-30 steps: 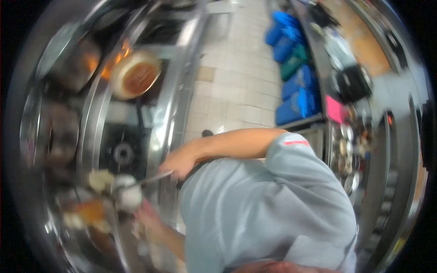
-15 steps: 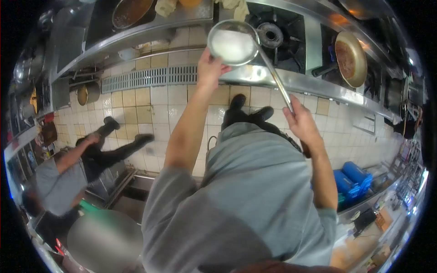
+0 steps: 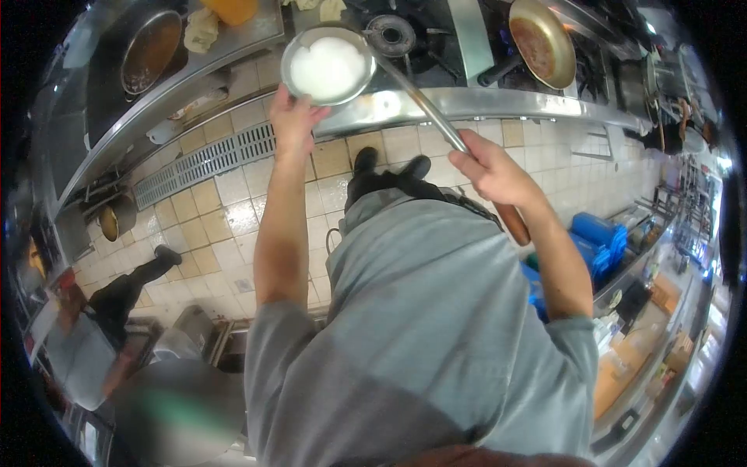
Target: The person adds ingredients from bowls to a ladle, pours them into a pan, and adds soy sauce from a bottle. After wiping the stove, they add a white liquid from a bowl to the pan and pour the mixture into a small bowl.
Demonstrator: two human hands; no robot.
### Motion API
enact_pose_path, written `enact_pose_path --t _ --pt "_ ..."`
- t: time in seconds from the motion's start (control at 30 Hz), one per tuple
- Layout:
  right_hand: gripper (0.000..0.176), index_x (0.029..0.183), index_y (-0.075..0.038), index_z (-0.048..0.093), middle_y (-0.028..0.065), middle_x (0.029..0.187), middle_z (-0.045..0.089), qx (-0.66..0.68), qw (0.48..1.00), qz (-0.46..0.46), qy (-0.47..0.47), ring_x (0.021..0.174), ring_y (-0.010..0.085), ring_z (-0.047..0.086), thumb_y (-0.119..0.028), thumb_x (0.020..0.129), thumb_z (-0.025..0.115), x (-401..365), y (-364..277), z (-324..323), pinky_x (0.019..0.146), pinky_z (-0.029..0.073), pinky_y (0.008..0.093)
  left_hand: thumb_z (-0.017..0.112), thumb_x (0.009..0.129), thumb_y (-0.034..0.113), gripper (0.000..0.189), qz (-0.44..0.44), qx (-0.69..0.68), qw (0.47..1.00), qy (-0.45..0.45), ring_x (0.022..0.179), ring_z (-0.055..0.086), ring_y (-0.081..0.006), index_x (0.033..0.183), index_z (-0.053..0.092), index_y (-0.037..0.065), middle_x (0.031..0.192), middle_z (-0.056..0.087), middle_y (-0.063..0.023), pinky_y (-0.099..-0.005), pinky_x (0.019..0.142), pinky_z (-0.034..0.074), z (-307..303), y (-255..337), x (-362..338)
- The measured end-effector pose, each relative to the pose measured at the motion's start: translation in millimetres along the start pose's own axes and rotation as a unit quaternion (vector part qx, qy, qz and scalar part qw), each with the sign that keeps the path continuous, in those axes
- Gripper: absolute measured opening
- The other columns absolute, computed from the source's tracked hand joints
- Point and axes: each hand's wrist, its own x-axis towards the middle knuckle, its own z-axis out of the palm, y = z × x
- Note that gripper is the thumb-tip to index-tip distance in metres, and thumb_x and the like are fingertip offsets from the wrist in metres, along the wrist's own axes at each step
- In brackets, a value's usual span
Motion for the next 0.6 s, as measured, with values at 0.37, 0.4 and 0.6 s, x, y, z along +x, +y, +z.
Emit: enact_pose_path --t 0.37,0.4,0.6 --pt "0.038 0.133 -0.002 0.05 0.0277 0.081 0.064 -0.178 0.958 -0.185 0.129 0.077 0.0461 0.066 -0.012 0.098 0.059 4.9 15.8 12.2 0.068 0.051 0.0459 0.061 0.094 0.001 0.065 -0.007 -0.019 1.0 0.018 0.092 0.069 -0.0267 0.153 0.033 0.003 0.124 0.057 -0.0171 -0.0374 0.08 0.062 -7.0 -2.4 -6.3" --pt "0.037 0.132 0.0 0.05 0.0287 0.082 0.064 -0.196 0.945 -0.216 0.147 0.077 0.0471 0.066 -0.012 0.098 0.058 10.7 19.0 14.0 0.068 0.052 0.0465 0.059 0.094 -0.001 0.063 -0.002 -0.024 0.999 0.03 0.094 0.069 -0.0269 0.152 0.035 0.001 0.126 0.057 -0.0177 -0.0371 0.081 0.063 -7.6 -3.4 -7.4" --pt "0.041 0.135 0.003 0.048 0.0179 0.074 0.064 -0.132 0.954 -0.244 0.114 0.064 0.0348 0.065 -0.014 0.099 0.058 24.3 30.7 15.0 0.063 0.051 0.0437 0.062 0.093 -0.001 0.058 0.021 -0.029 0.999 0.011 0.091 0.068 -0.0225 0.147 0.042 -0.002 0.125 0.057 -0.0172 -0.0331 0.078 0.062 -11.4 -10.2 -3.7"
